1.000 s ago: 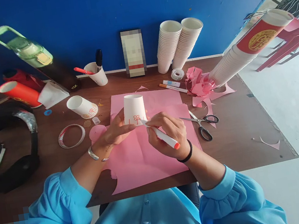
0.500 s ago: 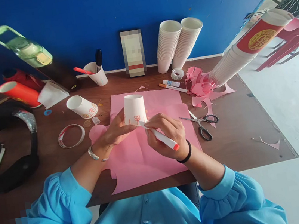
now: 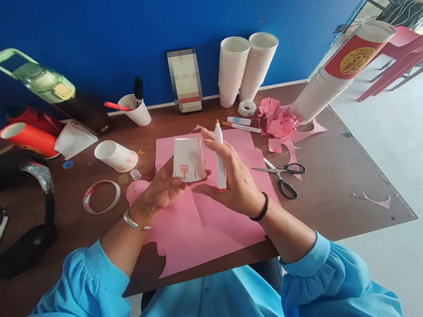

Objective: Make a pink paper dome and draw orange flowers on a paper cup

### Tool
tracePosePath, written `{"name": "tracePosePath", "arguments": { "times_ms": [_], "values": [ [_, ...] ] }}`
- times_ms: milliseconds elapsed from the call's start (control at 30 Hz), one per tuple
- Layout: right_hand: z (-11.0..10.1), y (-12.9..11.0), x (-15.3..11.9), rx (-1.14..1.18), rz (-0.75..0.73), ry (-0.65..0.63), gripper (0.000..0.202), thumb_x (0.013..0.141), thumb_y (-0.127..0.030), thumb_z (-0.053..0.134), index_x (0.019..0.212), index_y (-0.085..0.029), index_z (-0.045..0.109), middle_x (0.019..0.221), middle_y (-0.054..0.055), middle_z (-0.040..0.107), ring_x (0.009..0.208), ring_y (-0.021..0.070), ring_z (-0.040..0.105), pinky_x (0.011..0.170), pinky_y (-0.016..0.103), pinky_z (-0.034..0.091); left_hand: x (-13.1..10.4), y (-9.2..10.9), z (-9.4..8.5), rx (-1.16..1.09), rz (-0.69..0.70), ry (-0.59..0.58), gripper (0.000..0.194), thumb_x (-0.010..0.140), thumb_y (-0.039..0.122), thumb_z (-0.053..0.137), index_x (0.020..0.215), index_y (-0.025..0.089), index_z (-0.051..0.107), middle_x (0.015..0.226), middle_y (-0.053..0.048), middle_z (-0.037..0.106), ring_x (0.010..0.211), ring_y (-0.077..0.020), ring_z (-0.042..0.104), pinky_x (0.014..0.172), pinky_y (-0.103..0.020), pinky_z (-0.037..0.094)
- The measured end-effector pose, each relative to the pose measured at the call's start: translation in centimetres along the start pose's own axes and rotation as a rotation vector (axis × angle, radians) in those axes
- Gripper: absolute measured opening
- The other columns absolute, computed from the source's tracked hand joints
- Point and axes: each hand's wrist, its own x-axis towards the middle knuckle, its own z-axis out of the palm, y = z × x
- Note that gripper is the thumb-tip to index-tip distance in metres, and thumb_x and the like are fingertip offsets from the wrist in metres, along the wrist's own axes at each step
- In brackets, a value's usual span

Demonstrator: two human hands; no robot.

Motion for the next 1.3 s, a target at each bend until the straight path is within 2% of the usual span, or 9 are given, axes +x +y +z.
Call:
{"name": "tracePosePath", "arguments": {
  "times_ms": [100,300,467,600,833,1000,1133,1200,1300],
  "values": [
    [0.1,0.3,0.0,-0.018,0.006,-0.036,0.076,0.087,-0.032,0.079,0.148,-0.026,0.034,0.155,0.021,0.049,0.147,0.0353,0.045,0.115,0.063,0.044,0.0,0.0,-0.1,0.011,-0.005,-0.033,0.066,0.075,0.043,0.082,0.135,0.029,0.059,0.123,-0.010,0.071,0.124,-0.0369,0.064,0.103,-0.054,0.050],
    [0.1,0.8,-0.1,-0.168,-0.050,0.035,0.069,0.086,-0.032,0.077,0.144,-0.026,0.039,0.139,0.016,0.061,0.129,0.0340,0.060,0.103,0.057,0.054,0.3,-0.1,-0.2,0.073,0.060,-0.073,0.058,0.080,0.040,0.079,0.133,0.029,0.060,0.137,-0.010,0.062,0.134,-0.0339,0.054,0.103,-0.047,0.049],
    [0.4,1.1,-0.4,-0.345,-0.105,0.051,0.071,0.086,-0.027,0.075,0.147,-0.025,0.040,0.135,0.017,0.062,0.126,0.0369,0.059,0.101,0.060,0.052,0.5,0.0,0.6,0.271,0.165,0.048,0.077,0.068,0.036,0.090,0.136,0.031,0.056,0.150,-0.008,0.049,0.144,-0.0332,0.040,0.116,-0.049,0.038],
    [0.6,1.0,-0.5,-0.333,-0.081,-0.022,0.072,0.088,-0.026,0.070,0.151,-0.027,0.035,0.143,0.017,0.058,0.132,0.0375,0.055,0.103,0.061,0.050,0.3,0.0,0.7,0.364,0.113,0.121,0.073,0.070,0.029,0.089,0.134,0.032,0.055,0.140,-0.006,0.056,0.137,-0.0317,0.046,0.113,-0.050,0.040],
    [0.4,1.1,-0.2,-0.261,-0.049,0.001,0.079,0.088,-0.031,0.073,0.154,-0.026,0.031,0.145,0.017,0.057,0.132,0.0362,0.055,0.106,0.059,0.049,0.1,0.3,0.2,0.272,0.080,0.013,0.065,0.076,0.037,0.084,0.136,0.028,0.060,0.143,-0.009,0.059,0.140,-0.0349,0.045,0.114,-0.050,0.039],
    [0.8,1.1,-0.5,-0.317,-0.049,-0.037,0.078,0.087,-0.025,0.070,0.155,-0.027,0.031,0.143,0.016,0.059,0.130,0.0369,0.056,0.104,0.060,0.050,0.0,0.4,0.6,0.324,0.031,0.036,0.072,0.074,0.034,0.086,0.139,0.028,0.057,0.139,-0.010,0.062,0.132,-0.0352,0.053,0.106,-0.050,0.046],
    [0.7,1.0,-0.6,-0.306,-0.031,-0.079,0.086,0.087,-0.024,0.069,0.159,-0.025,0.023,0.149,0.018,0.053,0.137,0.0385,0.050,0.108,0.063,0.047,-0.1,0.5,0.8,0.349,0.003,0.085,0.073,0.071,0.034,0.088,0.137,0.026,0.057,0.138,-0.011,0.063,0.128,-0.0346,0.056,0.102,-0.048,0.049],
    [0.4,0.9,-0.4,-0.309,-0.020,-0.054,0.085,0.089,-0.025,0.067,0.160,-0.024,0.020,0.153,0.019,0.050,0.141,0.0385,0.048,0.111,0.064,0.044,-0.1,0.5,0.7,0.352,0.006,0.121,0.070,0.074,0.034,0.086,0.137,0.026,0.056,0.137,-0.010,0.063,0.129,-0.0333,0.056,0.104,-0.048,0.048],
    [-0.1,0.6,-0.2,-0.306,-0.048,0.079,0.074,0.093,-0.022,0.063,0.158,-0.026,0.027,0.148,0.017,0.057,0.135,0.0359,0.056,0.108,0.060,0.049,-0.1,0.4,0.2,0.352,0.032,0.145,0.062,0.079,0.034,0.082,0.134,0.025,0.057,0.133,-0.009,0.065,0.128,-0.0317,0.057,0.107,-0.049,0.045]
  ]
}}
